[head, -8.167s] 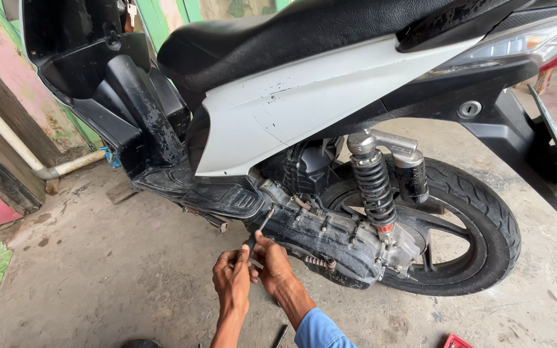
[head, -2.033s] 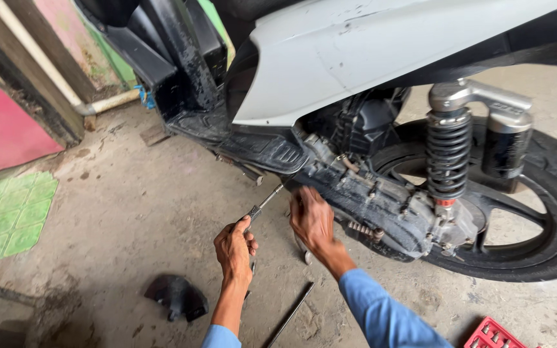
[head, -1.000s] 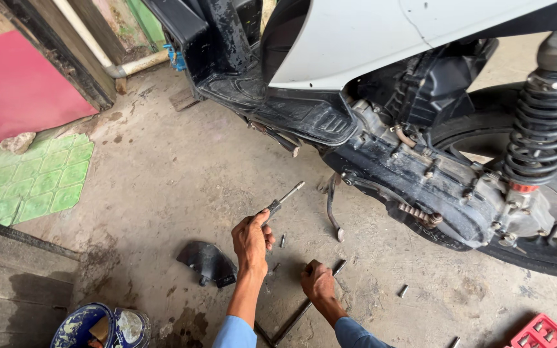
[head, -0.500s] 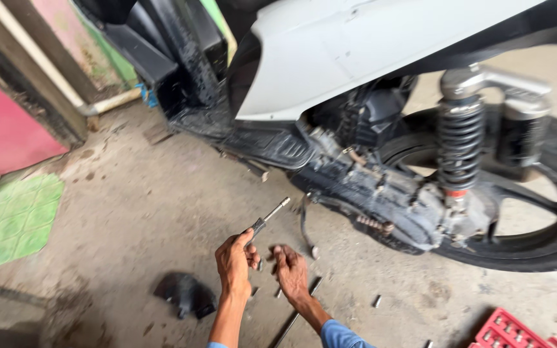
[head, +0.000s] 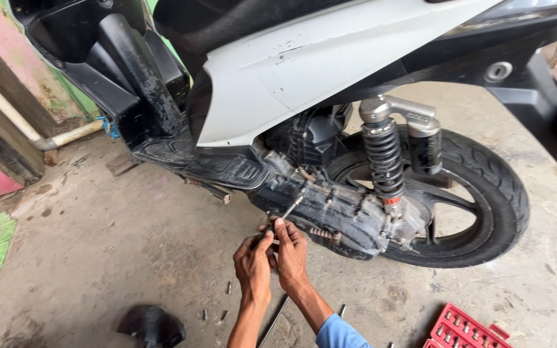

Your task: The person works on the engine area of a scooter parked on its stand. They use a long T-handle wrench to loosen and remove bolts, set bolts on the ground, reach into the engine casing by hand, and use a socket driver to work on fasteners near the rear wheel.

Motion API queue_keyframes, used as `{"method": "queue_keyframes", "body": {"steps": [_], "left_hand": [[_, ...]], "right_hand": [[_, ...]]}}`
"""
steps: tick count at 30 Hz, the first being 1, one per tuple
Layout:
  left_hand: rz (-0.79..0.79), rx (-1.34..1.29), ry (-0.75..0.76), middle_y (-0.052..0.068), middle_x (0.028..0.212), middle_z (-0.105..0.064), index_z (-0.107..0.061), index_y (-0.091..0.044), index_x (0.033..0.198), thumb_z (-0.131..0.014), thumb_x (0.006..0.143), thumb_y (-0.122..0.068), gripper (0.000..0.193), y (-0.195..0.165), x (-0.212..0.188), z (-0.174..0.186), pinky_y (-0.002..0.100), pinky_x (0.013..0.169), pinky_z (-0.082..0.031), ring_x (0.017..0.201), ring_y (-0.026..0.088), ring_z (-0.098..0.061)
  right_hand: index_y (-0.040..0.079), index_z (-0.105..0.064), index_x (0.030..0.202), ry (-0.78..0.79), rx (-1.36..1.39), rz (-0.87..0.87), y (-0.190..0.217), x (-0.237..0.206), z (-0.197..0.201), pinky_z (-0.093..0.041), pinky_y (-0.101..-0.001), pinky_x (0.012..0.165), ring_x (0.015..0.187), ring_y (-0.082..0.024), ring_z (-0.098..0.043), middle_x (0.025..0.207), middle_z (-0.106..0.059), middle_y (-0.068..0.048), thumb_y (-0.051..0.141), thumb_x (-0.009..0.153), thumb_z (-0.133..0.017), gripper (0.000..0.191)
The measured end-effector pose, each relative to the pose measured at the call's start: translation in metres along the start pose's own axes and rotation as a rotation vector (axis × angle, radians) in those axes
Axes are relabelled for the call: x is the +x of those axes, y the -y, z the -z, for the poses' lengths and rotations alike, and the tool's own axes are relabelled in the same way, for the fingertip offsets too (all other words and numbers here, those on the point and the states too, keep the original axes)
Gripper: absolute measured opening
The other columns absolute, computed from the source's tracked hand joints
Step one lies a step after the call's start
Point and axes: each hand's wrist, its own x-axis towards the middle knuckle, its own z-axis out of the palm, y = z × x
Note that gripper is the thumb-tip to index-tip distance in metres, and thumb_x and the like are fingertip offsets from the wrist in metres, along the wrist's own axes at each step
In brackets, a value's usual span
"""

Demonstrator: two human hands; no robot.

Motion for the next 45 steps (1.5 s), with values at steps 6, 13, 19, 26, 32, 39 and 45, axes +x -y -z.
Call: {"method": "queue_keyframes", "body": {"steps": [6, 13, 19, 26, 32, 39, 45], "left_hand": [[-0.182, 0.278, 0.041, 0.002, 0.078, -0.070, -0.075, -0.002, 0.111, -0.069, 0.092, -0.030, 0.035, 0.006, -0.015, -0.020, 0.031, 0.057, -0.047, 0.065, 0.011, -0.056], [-0.229, 0.548, -0.049, 0.016, 0.093, -0.079, -0.076, -0.003, 0.111, -0.071, 0.091, -0.032, 0.035, 0.000, -0.019, -0.024, 0.039, 0.077, -0.057, 0.083, 0.025, -0.076], [-0.207, 0.606, -0.052, 0.017, 0.095, -0.078, -0.075, -0.005, 0.110, -0.072, 0.090, -0.029, 0.031, -0.007, -0.019, -0.025, 0.040, 0.078, -0.058, 0.086, 0.028, -0.076], [-0.310, 0.647, -0.047, 0.016, 0.095, -0.077, -0.071, -0.008, 0.110, -0.074, 0.084, -0.022, 0.030, -0.008, -0.019, -0.025, 0.042, 0.075, -0.058, 0.084, 0.029, -0.076], [-0.292, 0.685, -0.028, 0.015, 0.091, -0.077, -0.072, -0.006, 0.103, -0.076, 0.084, -0.027, 0.028, -0.009, -0.014, -0.024, 0.043, 0.073, -0.057, 0.081, 0.029, -0.075], [0.142, 0.317, 0.089, 0.011, 0.056, -0.063, -0.068, -0.002, 0.077, -0.055, 0.097, -0.052, 0.056, -0.010, 0.004, -0.016, 0.034, 0.040, -0.035, 0.042, 0.018, -0.051], [0.225, 0.192, 0.156, 0.008, 0.045, -0.054, -0.060, -0.002, 0.060, -0.051, 0.098, -0.061, 0.071, -0.007, 0.013, -0.010, 0.031, 0.035, -0.028, 0.035, 0.016, -0.043]], "right_hand": [[0.001, -0.068, 0.117, -0.017, -0.075, -0.009, 0.020, 0.011, 0.015, -0.044, -0.0256, 0.046, 0.059, -0.011, -0.059, 0.086, -0.071, -0.005, 0.030, 0.104, -0.054, 0.035], [0.000, -0.066, 0.116, 0.001, 0.033, -0.041, 0.014, 0.018, 0.018, -0.054, -0.0274, 0.060, 0.066, -0.011, -0.061, 0.083, -0.070, -0.006, 0.029, 0.105, -0.052, 0.034], [0.001, -0.063, 0.119, -0.013, 0.126, -0.030, 0.009, 0.018, 0.014, -0.052, -0.0272, 0.059, 0.064, -0.011, -0.058, 0.085, -0.068, -0.005, 0.029, 0.107, -0.049, 0.034], [0.002, -0.063, 0.127, 0.055, 0.308, -0.069, 0.005, 0.022, 0.014, -0.054, -0.0260, 0.063, 0.068, -0.011, -0.061, 0.089, -0.069, -0.005, 0.030, 0.108, -0.043, 0.039], [0.004, -0.061, 0.126, 0.009, 0.476, -0.198, 0.012, 0.020, 0.011, -0.059, -0.0311, 0.072, 0.076, -0.015, -0.067, 0.093, -0.068, -0.007, 0.031, 0.108, -0.042, 0.038], [0.008, -0.061, 0.126, 0.182, 0.462, -0.192, 0.016, 0.019, 0.019, -0.045, -0.0248, 0.033, 0.058, -0.015, -0.062, 0.104, -0.077, -0.007, 0.038, 0.102, -0.044, 0.042], [0.009, -0.062, 0.125, 0.080, 0.541, -0.290, 0.013, 0.027, 0.017, -0.053, -0.0295, 0.050, 0.070, -0.017, -0.065, 0.110, -0.076, -0.004, 0.034, 0.104, -0.051, 0.035]]}}
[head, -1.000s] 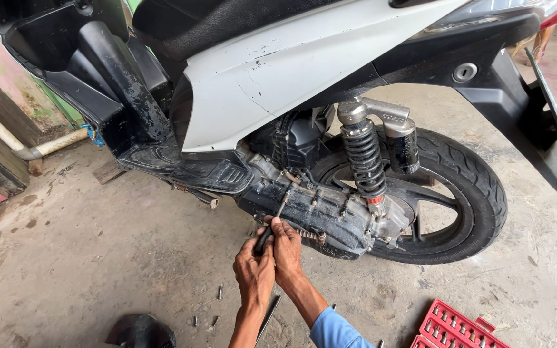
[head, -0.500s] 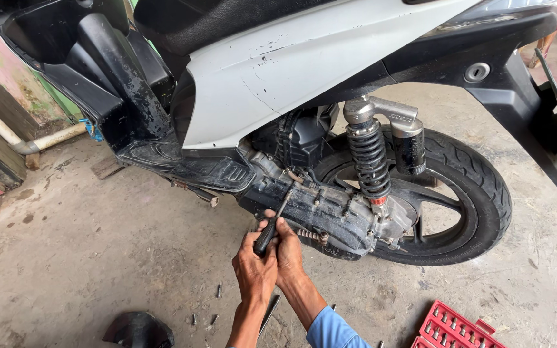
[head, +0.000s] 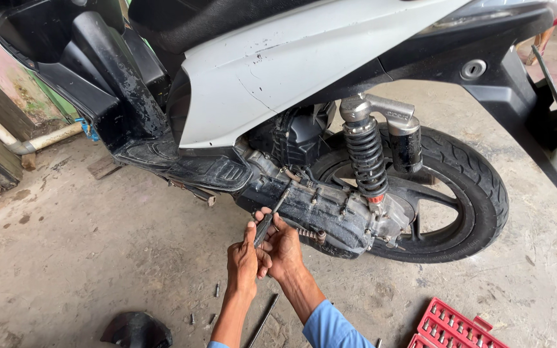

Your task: The person works on the engine area of a scooter parked on its stand. They use a long T-handle wrench to loosen and remove bolts, set bolts on the ground, reach into the engine casing by hand, and use a socket driver to work on fasteners near the rear wheel.

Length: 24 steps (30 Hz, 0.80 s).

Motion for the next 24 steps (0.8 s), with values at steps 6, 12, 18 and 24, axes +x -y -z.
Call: {"method": "queue_keyframes", "body": {"steps": [6, 12, 18, 24], "left_hand": [[-0.227, 0.309, -0.233, 0.011, 0.059, -0.064, -0.066, -0.007, 0.092, -0.061, 0.092, -0.054, 0.047, -0.007, -0.014, 0.000, 0.035, 0.047, -0.046, 0.046, 0.018, -0.058], [-0.610, 0.453, -0.284, 0.010, 0.077, -0.072, -0.058, 0.001, 0.100, -0.078, 0.074, -0.020, 0.039, -0.007, -0.026, -0.006, 0.041, 0.063, -0.056, 0.068, 0.021, -0.071], [-0.199, 0.423, -0.218, 0.010, 0.058, -0.066, -0.067, 0.001, 0.078, -0.060, 0.097, -0.048, 0.053, -0.010, -0.022, -0.005, 0.038, 0.048, -0.047, 0.046, 0.019, -0.060], [-0.147, 0.103, -0.132, 0.008, 0.048, -0.054, -0.071, -0.001, 0.073, -0.053, 0.096, -0.056, 0.062, -0.017, -0.022, -0.005, 0.033, 0.033, -0.034, 0.037, 0.015, -0.051]], "right_hand": [[0.010, -0.067, 0.117, -0.174, 0.074, 0.012, -0.005, 0.003, -0.006, -0.062, -0.0363, 0.077, 0.089, -0.019, -0.071, 0.104, -0.076, -0.005, 0.031, 0.099, -0.063, 0.027], [0.008, -0.070, 0.105, -0.138, 0.040, -0.004, -0.006, 0.009, -0.003, -0.059, -0.0412, 0.067, 0.073, -0.020, -0.064, 0.088, -0.073, -0.005, 0.036, 0.095, -0.071, 0.030], [0.004, -0.067, 0.101, -0.056, -0.027, -0.063, -0.003, -0.002, -0.005, -0.051, -0.0358, 0.045, 0.054, -0.020, -0.058, 0.083, -0.068, -0.007, 0.049, 0.096, -0.064, 0.045], [0.000, -0.070, 0.109, 0.029, -0.075, -0.057, -0.002, -0.017, -0.013, -0.033, -0.0276, 0.027, 0.041, -0.018, -0.053, 0.094, -0.077, -0.009, 0.037, 0.096, -0.049, 0.044]]}}
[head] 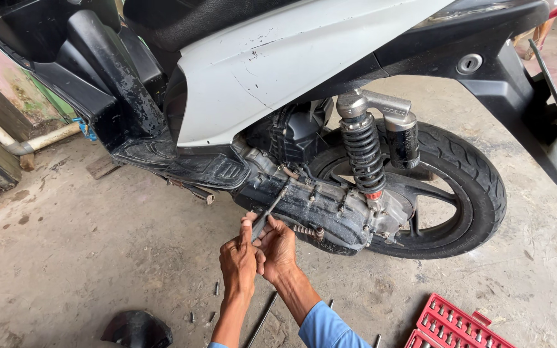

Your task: The person works on the engine area of a scooter parked on its stand. They use a long T-handle wrench to loosen and remove bolts, set bolts on the ground, reach into the engine casing by hand, and use a socket driver to work on fasteners near the rear wheel.

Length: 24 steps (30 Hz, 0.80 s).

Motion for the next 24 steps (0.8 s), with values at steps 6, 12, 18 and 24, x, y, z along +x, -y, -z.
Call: {"method": "queue_keyframes", "body": {"steps": [6, 12, 18, 24], "left_hand": [[-0.027, 0.051, 0.005, 0.007, 0.049, -0.055, -0.077, -0.021, 0.098, -0.045, 0.096, -0.060, 0.050, -0.002, -0.002, 0.001, 0.033, 0.037, -0.036, 0.039, 0.015, -0.049], [-0.509, 0.332, -0.216, 0.007, 0.073, -0.070, -0.062, 0.003, 0.096, -0.076, 0.076, -0.044, 0.053, 0.007, -0.004, -0.001, 0.041, 0.058, -0.057, 0.065, 0.020, -0.071], [-0.222, 0.457, -0.143, 0.012, 0.056, -0.065, -0.069, -0.002, 0.077, -0.066, 0.092, -0.049, 0.049, 0.009, -0.003, 0.003, 0.039, 0.058, -0.052, 0.055, 0.023, -0.066], [0.054, 0.150, -0.037, 0.012, 0.050, -0.054, -0.065, 0.008, 0.073, -0.048, 0.104, -0.059, 0.076, 0.003, 0.000, 0.000, 0.031, 0.034, -0.034, 0.037, 0.016, -0.049]], "right_hand": [[0.007, -0.071, 0.101, 0.023, -0.065, 0.056, -0.003, -0.001, 0.003, -0.035, -0.0262, 0.025, 0.035, -0.013, -0.048, 0.082, -0.072, -0.005, 0.038, 0.098, -0.062, 0.032], [0.003, -0.064, 0.095, -0.214, 0.003, 0.064, -0.009, 0.005, -0.004, -0.063, -0.0384, 0.064, 0.072, -0.022, -0.066, 0.085, -0.069, -0.011, 0.027, 0.093, -0.069, 0.024], [0.010, -0.053, 0.086, -0.047, -0.109, 0.158, -0.014, 0.018, 0.013, -0.054, -0.0326, 0.048, 0.061, -0.015, -0.057, 0.079, -0.059, -0.006, 0.034, 0.102, -0.075, 0.036], [0.006, -0.069, 0.099, -0.044, -0.032, 0.024, -0.005, 0.004, 0.006, -0.036, -0.0262, 0.029, 0.046, -0.012, -0.049, 0.084, -0.070, -0.005, 0.038, 0.093, -0.060, 0.034]]}}
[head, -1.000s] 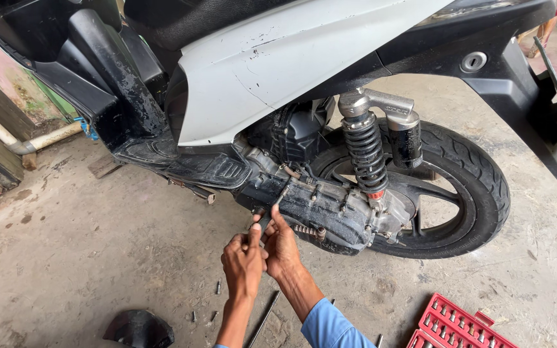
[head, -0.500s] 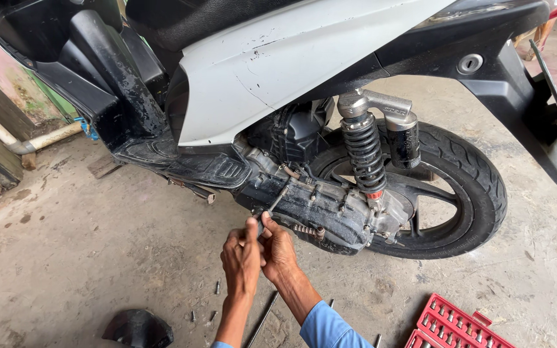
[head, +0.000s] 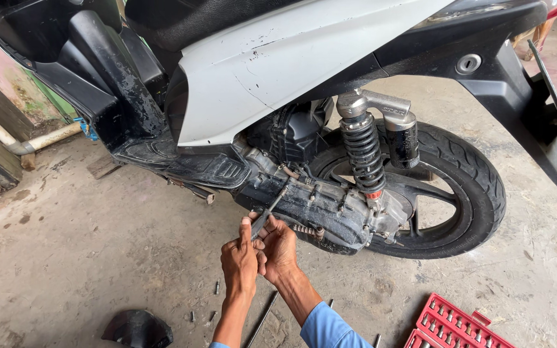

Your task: The person works on the engine area of a scooter parked on its stand. They use a long T-handle wrench to loosen and remove bolts, set bolts on the ground, reach into the engine casing by hand, and use a socket driver to work on fasteners near the rear wheel.

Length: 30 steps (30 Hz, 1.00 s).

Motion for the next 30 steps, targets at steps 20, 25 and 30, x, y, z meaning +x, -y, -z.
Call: {"method": "queue_keyframes", "body": {"steps": [20, 25, 30], "left_hand": [[-0.028, -0.133, -0.022, 0.006, 0.054, -0.054, -0.061, 0.003, 0.073, -0.060, 0.099, -0.046, 0.055, 0.006, 0.003, 0.004, 0.032, 0.036, -0.035, 0.039, 0.015, -0.051], [0.008, -0.101, -0.017, 0.004, 0.056, -0.053, -0.068, -0.010, 0.082, -0.052, 0.103, -0.047, 0.045, -0.006, -0.004, 0.003, 0.032, 0.037, -0.035, 0.040, 0.014, -0.047], [-0.156, 0.069, -0.079, 0.001, 0.059, -0.062, -0.067, -0.002, 0.088, -0.076, 0.087, -0.036, 0.035, -0.007, -0.010, 0.002, 0.032, 0.046, -0.044, 0.049, 0.013, -0.058]], "right_hand": [[0.006, -0.070, 0.104, 0.024, -0.055, -0.001, -0.003, -0.002, 0.000, -0.035, -0.0305, 0.026, 0.039, -0.017, -0.047, 0.092, -0.075, -0.006, 0.044, 0.093, -0.051, 0.043], [0.006, -0.068, 0.111, -0.025, -0.078, 0.003, 0.000, -0.006, -0.006, -0.035, -0.0293, 0.027, 0.040, -0.014, -0.047, 0.095, -0.076, -0.005, 0.039, 0.098, -0.052, 0.039], [0.008, -0.057, 0.090, -0.151, -0.107, 0.018, -0.007, 0.004, 0.007, -0.040, -0.0326, 0.037, 0.053, -0.019, -0.057, 0.086, -0.066, -0.009, 0.039, 0.101, -0.071, 0.036]]}}
